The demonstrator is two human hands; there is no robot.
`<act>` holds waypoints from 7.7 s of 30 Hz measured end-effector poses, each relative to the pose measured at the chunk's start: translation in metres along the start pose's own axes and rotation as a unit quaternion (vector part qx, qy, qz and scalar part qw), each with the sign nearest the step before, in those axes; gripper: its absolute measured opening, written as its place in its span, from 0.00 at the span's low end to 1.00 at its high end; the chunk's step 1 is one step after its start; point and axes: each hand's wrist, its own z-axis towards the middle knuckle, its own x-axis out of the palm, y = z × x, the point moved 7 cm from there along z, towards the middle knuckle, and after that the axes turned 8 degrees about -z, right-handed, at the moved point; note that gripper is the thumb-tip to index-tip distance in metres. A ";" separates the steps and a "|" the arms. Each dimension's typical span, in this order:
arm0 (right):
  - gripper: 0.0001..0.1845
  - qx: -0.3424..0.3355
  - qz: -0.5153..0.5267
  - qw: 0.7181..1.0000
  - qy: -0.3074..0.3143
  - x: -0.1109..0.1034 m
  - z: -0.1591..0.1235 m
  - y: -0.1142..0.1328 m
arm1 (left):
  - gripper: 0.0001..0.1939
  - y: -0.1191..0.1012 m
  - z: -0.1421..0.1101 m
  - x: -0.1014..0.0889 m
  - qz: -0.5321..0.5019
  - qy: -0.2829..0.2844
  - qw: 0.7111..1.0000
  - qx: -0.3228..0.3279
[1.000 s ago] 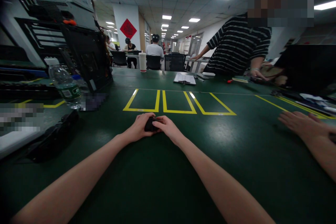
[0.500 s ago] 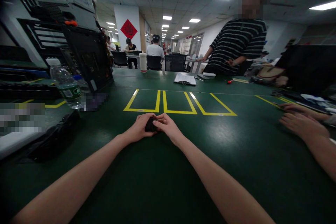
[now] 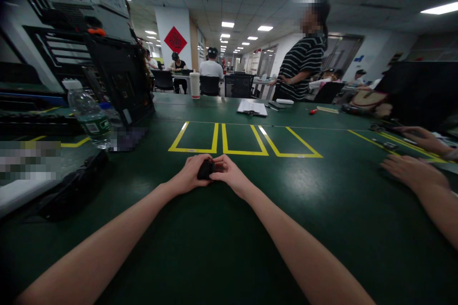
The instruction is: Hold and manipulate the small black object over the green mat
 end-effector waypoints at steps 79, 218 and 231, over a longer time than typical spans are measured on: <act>0.11 -0.027 -0.086 0.996 -0.027 0.007 -0.002 0.002 | 0.30 -0.002 0.000 -0.002 -0.006 -0.003 1.000 -0.007; 0.16 0.019 -0.012 0.999 -0.023 0.004 0.002 -0.007 | 0.29 -0.008 -0.001 -0.004 -0.015 -0.001 1.000 -0.010; 0.14 0.020 -0.012 1.000 -0.016 0.003 -0.001 -0.003 | 0.29 -0.009 -0.001 -0.005 -0.013 0.003 1.000 -0.007</act>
